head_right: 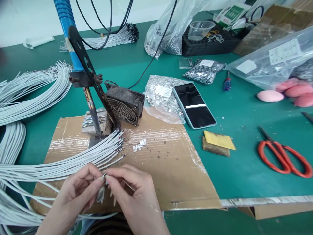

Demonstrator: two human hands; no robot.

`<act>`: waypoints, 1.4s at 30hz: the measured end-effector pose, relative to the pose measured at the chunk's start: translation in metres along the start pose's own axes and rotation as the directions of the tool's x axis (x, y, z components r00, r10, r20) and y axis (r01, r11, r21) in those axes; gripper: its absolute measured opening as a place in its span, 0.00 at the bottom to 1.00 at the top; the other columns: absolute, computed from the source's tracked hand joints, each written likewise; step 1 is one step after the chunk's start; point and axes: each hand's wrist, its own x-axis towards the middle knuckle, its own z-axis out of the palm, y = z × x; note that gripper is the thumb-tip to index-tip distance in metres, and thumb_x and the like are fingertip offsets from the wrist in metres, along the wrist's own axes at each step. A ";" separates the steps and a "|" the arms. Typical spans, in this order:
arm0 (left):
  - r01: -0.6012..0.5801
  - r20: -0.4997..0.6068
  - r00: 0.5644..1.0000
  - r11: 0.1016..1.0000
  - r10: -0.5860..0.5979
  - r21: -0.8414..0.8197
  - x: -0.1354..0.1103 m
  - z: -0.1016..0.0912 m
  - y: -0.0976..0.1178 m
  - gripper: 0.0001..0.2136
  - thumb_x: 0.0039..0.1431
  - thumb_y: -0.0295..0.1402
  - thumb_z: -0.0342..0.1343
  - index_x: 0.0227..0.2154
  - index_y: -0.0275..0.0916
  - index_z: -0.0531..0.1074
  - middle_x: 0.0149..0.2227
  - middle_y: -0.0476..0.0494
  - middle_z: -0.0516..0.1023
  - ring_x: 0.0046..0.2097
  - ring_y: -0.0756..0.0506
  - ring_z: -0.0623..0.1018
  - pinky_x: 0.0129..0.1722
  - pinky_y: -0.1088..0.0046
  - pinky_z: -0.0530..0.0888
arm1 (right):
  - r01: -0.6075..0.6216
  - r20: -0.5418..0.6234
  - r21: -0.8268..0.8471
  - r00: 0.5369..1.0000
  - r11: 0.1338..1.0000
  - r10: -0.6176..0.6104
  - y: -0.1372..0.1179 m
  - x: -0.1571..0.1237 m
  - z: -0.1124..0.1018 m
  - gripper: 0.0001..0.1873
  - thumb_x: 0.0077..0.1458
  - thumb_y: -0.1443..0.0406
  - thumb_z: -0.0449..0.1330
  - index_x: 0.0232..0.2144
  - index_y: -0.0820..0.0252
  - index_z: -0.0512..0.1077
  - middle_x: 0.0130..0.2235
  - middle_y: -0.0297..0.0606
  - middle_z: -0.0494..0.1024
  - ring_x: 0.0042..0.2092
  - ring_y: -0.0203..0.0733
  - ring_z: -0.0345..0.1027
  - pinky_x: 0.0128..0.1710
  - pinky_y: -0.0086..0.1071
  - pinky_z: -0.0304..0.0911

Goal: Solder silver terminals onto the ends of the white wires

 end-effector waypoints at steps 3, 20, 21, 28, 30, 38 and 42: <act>0.006 0.014 1.000 1.000 -0.006 -0.005 0.000 -0.001 -0.001 0.22 0.54 0.53 0.69 0.27 0.37 0.73 0.20 0.58 0.64 0.21 0.56 0.59 0.20 0.81 0.52 | 0.027 0.023 -0.089 0.999 0.996 -0.025 -0.005 0.002 -0.003 0.09 0.59 0.70 0.66 0.36 0.54 0.87 0.24 0.30 0.76 0.22 0.30 0.68 0.22 0.19 0.64; 0.080 0.099 0.991 0.992 -0.089 0.096 -0.005 -0.008 0.001 0.23 0.58 0.54 0.65 0.25 0.36 0.73 0.20 0.56 0.62 0.21 0.56 0.54 0.18 0.78 0.46 | 0.589 0.469 -0.510 0.801 0.627 -0.371 -0.012 0.003 -0.027 0.13 0.67 0.76 0.52 0.41 0.65 0.77 0.34 0.41 0.81 0.35 0.41 0.74 0.41 0.34 0.74; 0.092 0.103 0.989 0.991 -0.102 0.095 -0.005 -0.008 0.002 0.23 0.57 0.54 0.65 0.26 0.36 0.74 0.20 0.56 0.62 0.21 0.56 0.54 0.18 0.78 0.46 | 0.624 0.488 -0.531 0.778 0.573 -0.395 -0.011 0.003 -0.030 0.14 0.67 0.77 0.51 0.41 0.65 0.77 0.33 0.41 0.81 0.34 0.42 0.74 0.41 0.35 0.75; 0.186 0.088 0.980 0.981 -0.180 -0.060 -0.005 -0.015 0.008 0.23 0.51 0.54 0.69 0.26 0.35 0.78 0.18 0.57 0.62 0.18 0.58 0.49 0.17 0.79 0.45 | 0.382 0.013 -0.746 0.827 0.545 -0.562 -0.007 0.006 -0.062 0.16 0.63 0.75 0.62 0.46 0.50 0.79 0.38 0.35 0.84 0.37 0.41 0.79 0.44 0.32 0.75; 0.191 0.071 0.980 0.977 -0.184 -0.099 -0.004 -0.015 0.009 0.22 0.51 0.53 0.70 0.27 0.35 0.78 0.19 0.55 0.65 0.19 0.58 0.49 0.18 0.79 0.45 | 0.290 -0.092 -0.604 0.900 0.743 -0.426 -0.006 0.004 -0.057 0.14 0.62 0.74 0.64 0.42 0.49 0.81 0.35 0.35 0.83 0.32 0.39 0.76 0.37 0.32 0.74; 0.144 0.059 0.989 0.984 -0.139 -0.101 -0.005 -0.011 0.008 0.20 0.55 0.49 0.70 0.27 0.36 0.76 0.22 0.54 0.67 0.22 0.56 0.54 0.19 0.80 0.47 | 0.049 0.055 -0.086 0.998 0.995 -0.044 -0.005 0.003 -0.010 0.08 0.60 0.69 0.67 0.36 0.54 0.86 0.25 0.31 0.78 0.23 0.32 0.69 0.22 0.23 0.64; 0.089 0.064 0.994 0.993 -0.084 -0.082 -0.004 -0.010 0.005 0.20 0.57 0.48 0.69 0.25 0.36 0.73 0.21 0.56 0.65 0.23 0.55 0.55 0.21 0.79 0.50 | 0.024 0.146 -0.095 0.989 0.995 -0.010 -0.013 0.007 -0.007 0.08 0.60 0.69 0.66 0.36 0.56 0.86 0.27 0.34 0.79 0.24 0.32 0.69 0.23 0.23 0.63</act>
